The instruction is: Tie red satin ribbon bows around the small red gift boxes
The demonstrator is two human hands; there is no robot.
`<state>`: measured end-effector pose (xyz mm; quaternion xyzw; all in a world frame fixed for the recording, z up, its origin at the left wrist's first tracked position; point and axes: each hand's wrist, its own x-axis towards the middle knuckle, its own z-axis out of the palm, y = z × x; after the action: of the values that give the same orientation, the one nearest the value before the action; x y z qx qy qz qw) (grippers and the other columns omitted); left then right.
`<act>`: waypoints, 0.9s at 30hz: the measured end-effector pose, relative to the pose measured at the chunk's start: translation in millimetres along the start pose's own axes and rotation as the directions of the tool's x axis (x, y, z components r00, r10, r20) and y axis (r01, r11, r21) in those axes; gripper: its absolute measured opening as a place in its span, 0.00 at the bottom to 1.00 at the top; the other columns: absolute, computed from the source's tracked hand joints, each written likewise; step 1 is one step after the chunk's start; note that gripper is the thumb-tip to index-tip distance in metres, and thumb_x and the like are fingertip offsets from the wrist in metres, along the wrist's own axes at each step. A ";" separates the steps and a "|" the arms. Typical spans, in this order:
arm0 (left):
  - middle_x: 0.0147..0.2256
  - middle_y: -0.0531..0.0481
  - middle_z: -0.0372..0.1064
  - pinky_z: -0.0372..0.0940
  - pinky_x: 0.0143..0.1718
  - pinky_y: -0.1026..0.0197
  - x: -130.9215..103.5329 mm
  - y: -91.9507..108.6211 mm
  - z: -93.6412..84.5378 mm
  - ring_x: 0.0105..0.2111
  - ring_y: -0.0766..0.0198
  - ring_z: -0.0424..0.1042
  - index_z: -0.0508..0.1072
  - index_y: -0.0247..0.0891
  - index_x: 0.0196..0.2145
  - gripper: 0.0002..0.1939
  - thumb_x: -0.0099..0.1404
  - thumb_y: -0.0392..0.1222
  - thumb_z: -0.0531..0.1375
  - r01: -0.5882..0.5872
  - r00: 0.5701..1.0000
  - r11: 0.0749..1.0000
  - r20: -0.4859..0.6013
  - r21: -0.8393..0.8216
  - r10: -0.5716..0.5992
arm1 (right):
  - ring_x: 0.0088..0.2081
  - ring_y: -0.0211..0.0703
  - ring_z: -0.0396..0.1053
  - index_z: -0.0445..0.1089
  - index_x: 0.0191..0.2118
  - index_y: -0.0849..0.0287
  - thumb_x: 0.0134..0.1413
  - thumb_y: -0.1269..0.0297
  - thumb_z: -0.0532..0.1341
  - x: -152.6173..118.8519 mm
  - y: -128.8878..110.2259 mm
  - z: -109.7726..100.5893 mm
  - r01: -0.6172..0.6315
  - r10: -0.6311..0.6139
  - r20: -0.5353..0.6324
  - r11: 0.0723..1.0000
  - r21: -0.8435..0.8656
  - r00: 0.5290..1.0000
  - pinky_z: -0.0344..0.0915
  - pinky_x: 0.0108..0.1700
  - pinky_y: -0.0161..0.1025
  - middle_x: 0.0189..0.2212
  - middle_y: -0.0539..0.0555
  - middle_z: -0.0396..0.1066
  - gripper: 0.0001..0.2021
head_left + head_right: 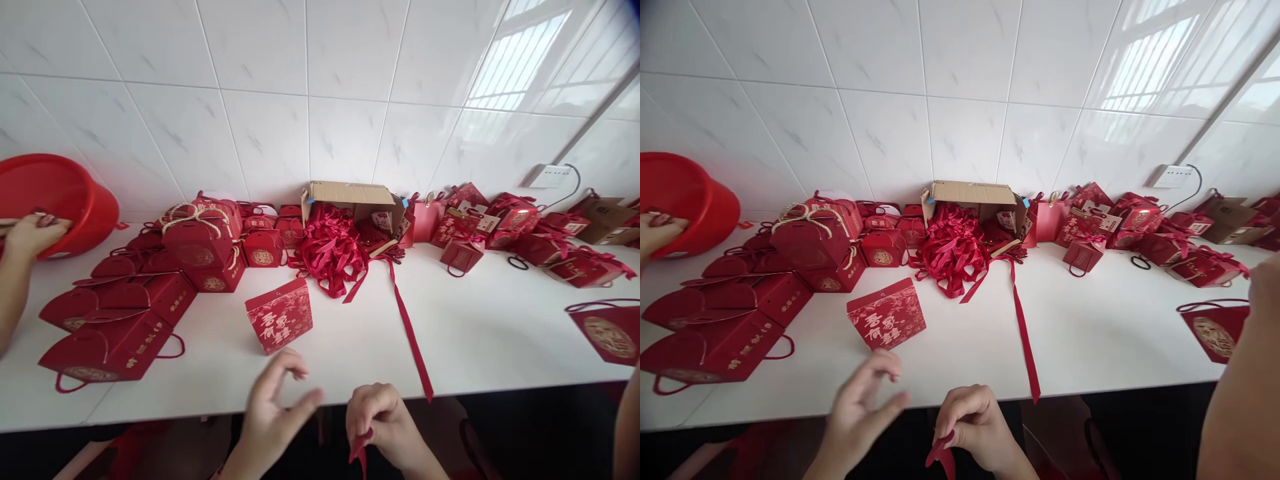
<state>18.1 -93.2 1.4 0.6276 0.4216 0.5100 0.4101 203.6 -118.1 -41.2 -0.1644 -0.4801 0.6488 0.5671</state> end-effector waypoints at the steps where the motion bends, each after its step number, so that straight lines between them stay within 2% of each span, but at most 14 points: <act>1: 0.35 0.52 0.60 0.61 0.40 0.61 6.4 0.3 -8.3 0.36 0.64 0.63 0.65 0.42 0.37 0.14 0.55 0.40 0.65 -0.088 0.969 0.990 -0.223 0.105 0.110 | 0.21 0.33 0.66 0.76 0.27 0.53 0.45 0.63 0.69 -1.5 1.7 -1.4 0.016 -0.015 -0.021 0.999 0.041 1.000 0.62 0.22 0.30 0.21 0.49 0.69 0.03; 2: 0.39 0.50 0.60 0.61 0.43 0.60 15.2 -0.5 -17.0 0.40 0.62 0.63 0.65 0.42 0.39 0.17 0.53 0.40 0.67 -0.128 0.889 0.968 -0.408 0.215 0.208 | 0.21 0.33 0.66 0.76 0.28 0.52 0.45 0.64 0.69 -3.1 3.0 -2.8 0.026 -0.023 -0.036 0.997 0.074 0.999 0.61 0.22 0.30 0.22 0.49 0.68 0.02; 3: 0.44 0.48 0.59 0.60 0.46 0.58 25.8 -2.3 -25.6 0.45 0.59 0.63 0.64 0.43 0.44 0.26 0.49 0.40 0.69 -0.121 0.800 0.944 -0.533 0.307 0.276 | 0.21 0.33 0.65 0.76 0.29 0.50 0.46 0.64 0.69 -4.6 3.8 -4.1 0.031 -0.028 -0.041 0.995 0.093 0.999 0.61 0.23 0.31 0.22 0.48 0.68 0.02; 4: 0.50 0.45 0.56 0.60 0.49 0.56 37.5 -4.7 -33.4 0.51 0.55 0.60 0.61 0.43 0.49 0.36 0.44 0.40 0.71 -0.091 0.758 0.922 -0.575 0.376 0.309 | 0.22 0.33 0.65 0.76 0.29 0.49 0.46 0.64 0.69 -5.7 3.9 -5.2 0.034 -0.030 -0.040 0.995 0.093 0.999 0.61 0.23 0.31 0.22 0.48 0.67 0.02; 5: 0.53 0.42 0.55 0.60 0.51 0.53 49.0 -7.4 -40.0 0.54 0.52 0.58 0.57 0.43 0.54 0.44 0.42 0.41 0.72 -0.062 0.782 0.918 -0.553 0.391 0.288 | 0.22 0.34 0.64 0.76 0.29 0.48 0.46 0.63 0.69 -6.4 3.3 -6.2 0.037 -0.034 -0.036 0.996 0.076 0.999 0.61 0.24 0.32 0.22 0.48 0.66 0.02; 7: 0.50 0.42 0.63 0.65 0.47 0.51 67.9 -12.0 -47.2 0.50 0.54 0.66 0.47 0.44 0.60 0.48 0.48 0.43 0.69 -0.019 0.894 0.959 -0.425 0.283 0.143 | 0.24 0.35 0.62 0.76 0.29 0.48 0.47 0.63 0.68 -6.0 0.3 -8.6 0.049 -0.049 -0.031 0.999 -0.002 0.998 0.60 0.25 0.33 0.21 0.49 0.64 0.02; 9: 0.41 0.46 0.71 0.69 0.41 0.54 76.5 -13.7 -45.1 0.40 0.57 0.73 0.53 0.42 0.60 0.39 0.54 0.44 0.65 0.020 0.958 0.986 -0.284 0.168 0.029 | 0.26 0.37 0.60 0.76 0.29 0.47 0.48 0.62 0.67 -3.2 -4.5 -12.2 0.080 -0.084 -0.038 0.991 -0.111 0.996 0.59 0.26 0.34 0.20 0.49 0.62 0.01; 11: 0.35 0.47 0.73 0.70 0.38 0.58 74.5 -13.0 -34.5 0.35 0.59 0.74 0.69 0.39 0.49 0.22 0.57 0.44 0.64 0.012 0.986 0.986 -0.165 0.168 0.016 | 0.28 0.39 0.60 0.76 0.28 0.47 0.48 0.60 0.67 1.7 -9.8 -17.2 0.121 -0.144 -0.081 0.965 -0.233 0.986 0.61 0.29 0.37 0.21 0.50 0.62 0.01; 13: 0.33 0.47 0.73 0.69 0.37 0.60 65.9 -11.5 -19.4 0.34 0.60 0.74 0.76 0.37 0.36 0.10 0.58 0.43 0.63 -0.032 0.997 0.980 -0.069 0.194 0.047 | 0.37 0.44 0.64 0.75 0.25 0.50 0.48 0.57 0.67 8.7 -14.8 -21.6 0.134 -0.212 -0.155 0.906 -0.402 0.965 0.64 0.37 0.42 0.29 0.54 0.66 0.06; 14: 0.32 0.47 0.73 0.69 0.37 0.60 60.8 -10.9 -11.6 0.34 0.60 0.74 0.77 0.36 0.33 0.08 0.59 0.42 0.62 -0.052 0.997 0.982 -0.039 0.183 0.060 | 0.44 0.48 0.64 0.75 0.23 0.52 0.47 0.56 0.67 12.9 -17.0 -22.8 0.122 -0.240 -0.186 0.864 -0.489 0.953 0.64 0.42 0.45 0.36 0.56 0.67 0.09; 16: 0.32 0.46 0.73 0.69 0.39 0.59 51.6 -9.9 2.2 0.36 0.59 0.74 0.77 0.36 0.32 0.07 0.60 0.41 0.61 -0.078 0.995 0.989 -0.043 0.126 0.084 | 0.56 0.56 0.58 0.74 0.22 0.55 0.48 0.55 0.66 22.9 -19.8 -22.6 0.087 -0.275 -0.216 0.782 -0.617 0.937 0.59 0.51 0.52 0.50 0.58 0.64 0.11; 18: 0.34 0.45 0.74 0.68 0.43 0.56 45.2 -9.6 12.1 0.40 0.57 0.74 0.77 0.36 0.31 0.06 0.60 0.40 0.61 -0.095 0.993 0.992 -0.060 0.081 0.100 | 0.60 0.59 0.53 0.75 0.24 0.55 0.49 0.55 0.66 34.0 -20.0 -18.9 0.075 -0.286 -0.215 0.743 -0.665 0.934 0.54 0.55 0.56 0.57 0.57 0.59 0.11; 23: 0.40 0.43 0.73 0.67 0.46 0.54 38.3 -11.2 20.9 0.43 0.55 0.73 0.76 0.37 0.33 0.07 0.62 0.42 0.60 -0.065 0.997 0.998 -0.044 0.024 0.066 | 0.56 0.55 0.59 0.77 0.30 0.53 0.52 0.61 0.64 56.3 -12.0 -7.7 0.124 -0.331 -0.171 0.708 -0.696 0.928 0.59 0.54 0.54 0.57 0.58 0.59 0.04; 27: 0.42 0.41 0.70 0.66 0.48 0.53 36.0 -14.3 20.9 0.46 0.54 0.70 0.75 0.37 0.35 0.09 0.64 0.43 0.57 -0.072 0.996 0.997 -0.048 0.018 0.072 | 0.57 0.56 0.56 0.77 0.32 0.52 0.53 0.65 0.64 61.7 -8.3 -7.1 0.180 -0.425 -0.117 0.596 -0.782 0.898 0.57 0.56 0.57 0.53 0.58 0.62 0.04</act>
<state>41.6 -56.5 -4.5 0.6333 0.4127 0.5360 0.3760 195.0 -60.7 -17.5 -0.3933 -0.6373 0.2509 0.6134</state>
